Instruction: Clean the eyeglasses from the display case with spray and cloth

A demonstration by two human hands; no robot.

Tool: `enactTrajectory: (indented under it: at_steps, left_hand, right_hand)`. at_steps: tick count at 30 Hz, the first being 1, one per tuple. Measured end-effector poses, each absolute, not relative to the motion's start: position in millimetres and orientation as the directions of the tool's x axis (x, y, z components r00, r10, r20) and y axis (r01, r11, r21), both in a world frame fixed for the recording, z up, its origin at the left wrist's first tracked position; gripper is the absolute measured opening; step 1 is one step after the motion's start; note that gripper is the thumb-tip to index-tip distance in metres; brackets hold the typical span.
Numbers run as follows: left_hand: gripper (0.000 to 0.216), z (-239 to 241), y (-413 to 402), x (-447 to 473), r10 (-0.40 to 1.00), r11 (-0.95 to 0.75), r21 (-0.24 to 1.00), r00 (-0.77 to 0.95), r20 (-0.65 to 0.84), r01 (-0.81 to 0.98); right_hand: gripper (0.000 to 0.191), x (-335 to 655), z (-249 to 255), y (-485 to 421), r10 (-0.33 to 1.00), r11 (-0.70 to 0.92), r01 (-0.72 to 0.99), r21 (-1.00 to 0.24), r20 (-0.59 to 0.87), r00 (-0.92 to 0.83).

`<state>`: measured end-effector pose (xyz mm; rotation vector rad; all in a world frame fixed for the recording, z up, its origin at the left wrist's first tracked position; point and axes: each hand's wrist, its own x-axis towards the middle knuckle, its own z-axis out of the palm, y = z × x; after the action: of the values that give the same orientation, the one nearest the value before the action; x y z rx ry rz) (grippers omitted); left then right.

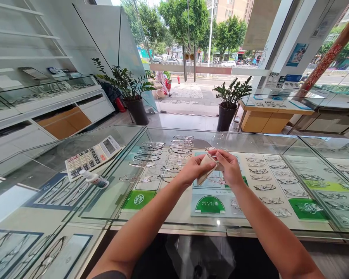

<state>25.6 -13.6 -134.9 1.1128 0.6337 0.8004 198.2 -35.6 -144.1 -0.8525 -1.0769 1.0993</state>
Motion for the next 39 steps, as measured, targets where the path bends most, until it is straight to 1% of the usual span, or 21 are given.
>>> enactTrajectory:
  at_steps: [4, 8, 11, 14, 16, 18, 21, 27, 34, 39]
  left_hand:
    - [0.06, -137, -13, 25, 0.812, 0.256, 0.938, 0.579, -0.076, -0.235]
    - [0.058, -137, -11, 24, 0.809, 0.275, 0.944, 0.574, -0.125, -0.183]
    - [0.058, -136, -11, 23, 0.828, 0.232, 0.964, 0.547, -0.124, -0.133]
    - [0.057, -134, -11, 23, 0.852, 0.148, 0.986, 0.517, -0.085, -0.081]
    - [0.056, -134, -11, 23, 0.851, 0.118, 0.991, 0.52, -0.069, -0.062]
    - [0.055, -135, -11, 23, 0.843, 0.125, 0.989, 0.533, -0.068, -0.072]
    - [0.054, -136, -11, 22, 0.829, 0.166, 0.977, 0.556, -0.064, -0.135]
    - [0.06, -131, -14, 25, 0.809, 0.15, 0.954, 0.588, 0.032, -0.259]
    - [0.057, -131, -19, 31, 0.85, 0.052, 0.958, 0.516, 0.106, -0.282]
    - [0.056, -134, -20, 36, 0.898, -0.022, 0.964, 0.42, 0.136, -0.265]
  right_hand:
    - [0.026, 198, -144, -36, 0.961, 0.276, -0.272, -0.922, 0.263, 0.082]
    - [0.027, 198, -143, -36, 0.954, 0.299, -0.23, -0.926, 0.282, 0.104]
    - [0.027, 198, -142, -37, 0.957, 0.289, -0.23, -0.929, 0.271, 0.106]
    - [0.029, 197, -140, -38, 0.967, 0.253, -0.266, -0.93, 0.234, 0.101]
    - [0.029, 197, -139, -39, 0.965, 0.259, -0.27, -0.927, 0.238, 0.11]
    - [0.028, 197, -139, -39, 0.959, 0.279, -0.257, -0.925, 0.258, 0.115]
    - [0.026, 198, -140, -38, 0.954, 0.298, -0.246, -0.922, 0.28, 0.106]
    - [0.021, 198, -141, -38, 0.958, 0.286, -0.288, -0.914, 0.272, 0.091]
    - [0.024, 195, -142, -38, 0.962, 0.273, -0.334, -0.902, 0.254, 0.1]
    - [0.022, 189, -145, -40, 0.966, 0.257, -0.346, -0.902, 0.243, 0.084]
